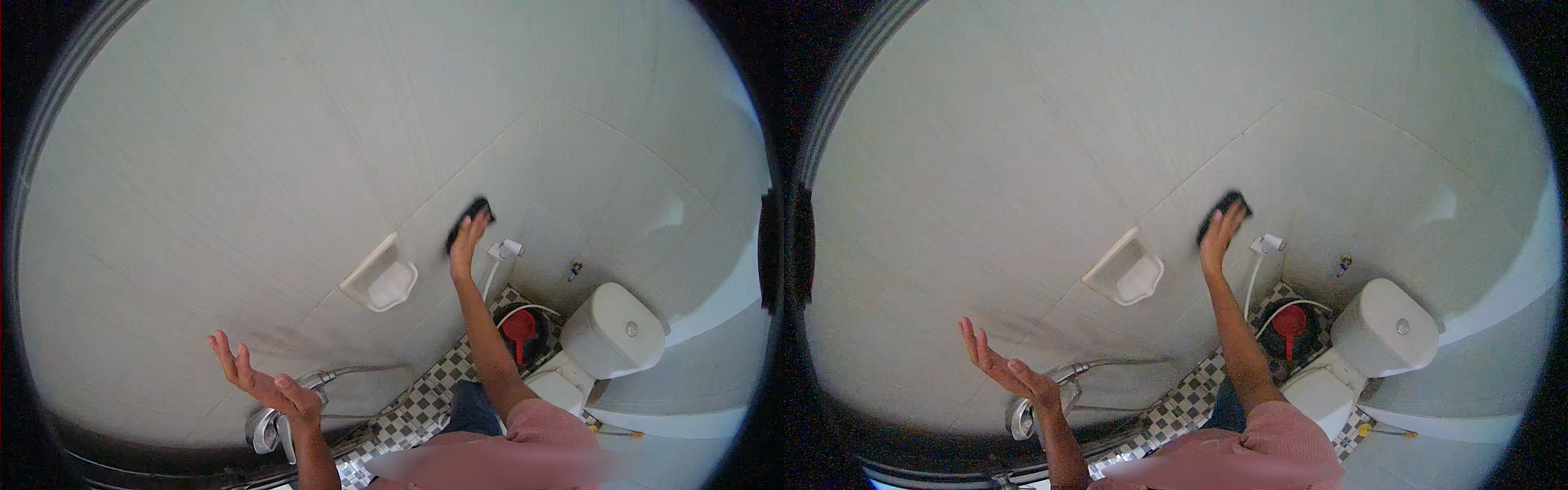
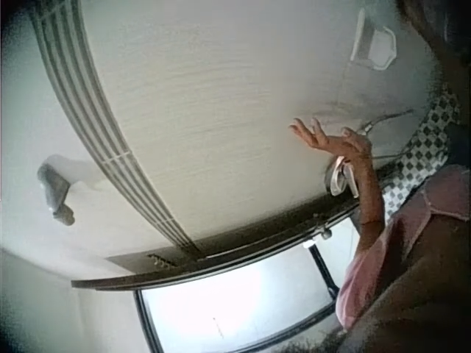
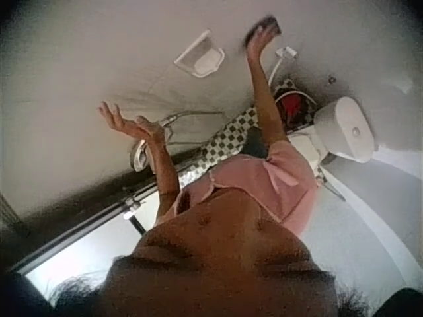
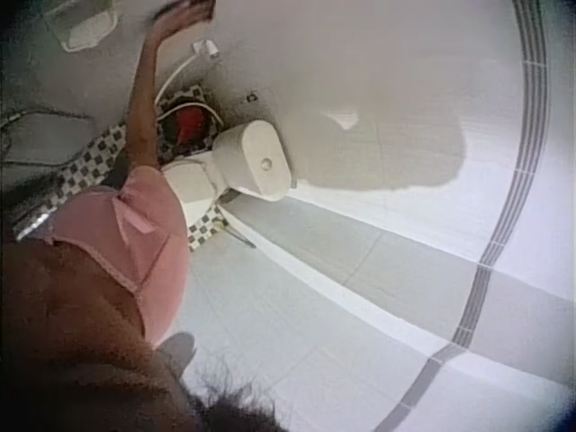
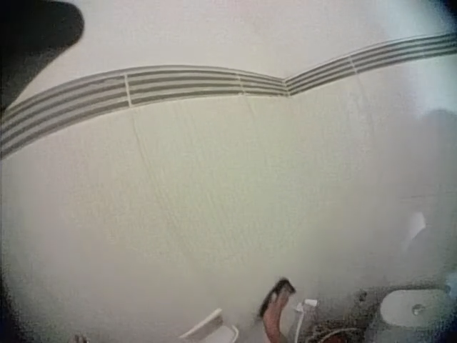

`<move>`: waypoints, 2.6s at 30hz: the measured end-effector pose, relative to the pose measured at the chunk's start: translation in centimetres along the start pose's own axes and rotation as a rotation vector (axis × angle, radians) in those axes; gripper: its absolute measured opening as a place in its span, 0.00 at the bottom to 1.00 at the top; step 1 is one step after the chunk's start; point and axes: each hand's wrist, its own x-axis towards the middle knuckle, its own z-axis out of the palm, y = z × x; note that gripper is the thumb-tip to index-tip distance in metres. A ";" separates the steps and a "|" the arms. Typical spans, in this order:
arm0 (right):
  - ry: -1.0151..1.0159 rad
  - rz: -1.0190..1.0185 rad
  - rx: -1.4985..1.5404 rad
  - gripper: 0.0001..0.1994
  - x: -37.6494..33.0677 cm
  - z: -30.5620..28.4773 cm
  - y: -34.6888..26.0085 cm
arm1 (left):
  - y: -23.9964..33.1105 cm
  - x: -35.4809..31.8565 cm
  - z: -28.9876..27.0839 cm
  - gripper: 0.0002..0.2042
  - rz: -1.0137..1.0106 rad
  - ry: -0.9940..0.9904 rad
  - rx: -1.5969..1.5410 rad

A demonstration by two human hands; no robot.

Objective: Wiping down and cleaning the wall tiles in a bathroom using a sponge/rag.

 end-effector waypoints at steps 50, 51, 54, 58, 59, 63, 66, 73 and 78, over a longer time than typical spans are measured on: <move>0.194 -0.855 0.077 0.24 37.9 -1.1 -37.3 | 4.3 6.6 14.0 0.39 -0.019 0.140 0.275; 0.153 -0.887 0.087 0.23 36.0 -0.8 -36.6 | 4.2 6.6 14.0 0.38 -0.027 0.145 0.259; 0.086 -1.075 0.005 0.22 27.8 -0.2 -30.3 | 4.1 6.6 13.9 0.37 -0.025 0.141 0.258; 0.026 -1.040 -0.049 0.23 22.8 -1.6 -19.7 | 4.2 6.5 13.7 0.37 -0.051 0.123 0.283; 0.057 -0.945 -0.096 0.24 23.2 -2.2 -17.0 | 4.2 6.6 13.8 0.37 -0.055 0.132 0.266; 0.262 -0.284 -0.091 0.26 24.5 -3.6 -8.5 | 3.9 6.4 13.7 0.38 -0.048 0.126 0.249; 0.267 -0.176 -0.011 0.27 26.3 -3.6 -9.1 | 4.0 6.3 14.0 0.40 -0.006 0.106 0.266; 0.109 -0.917 -0.052 0.24 26.9 -0.8 -26.3 | 3.9 6.7 14.1 0.39 -0.014 0.110 0.293; 0.078 -1.181 -0.046 0.24 31.3 -2.6 -31.2 | 3.3 6.2 14.4 0.43 -0.069 0.089 0.282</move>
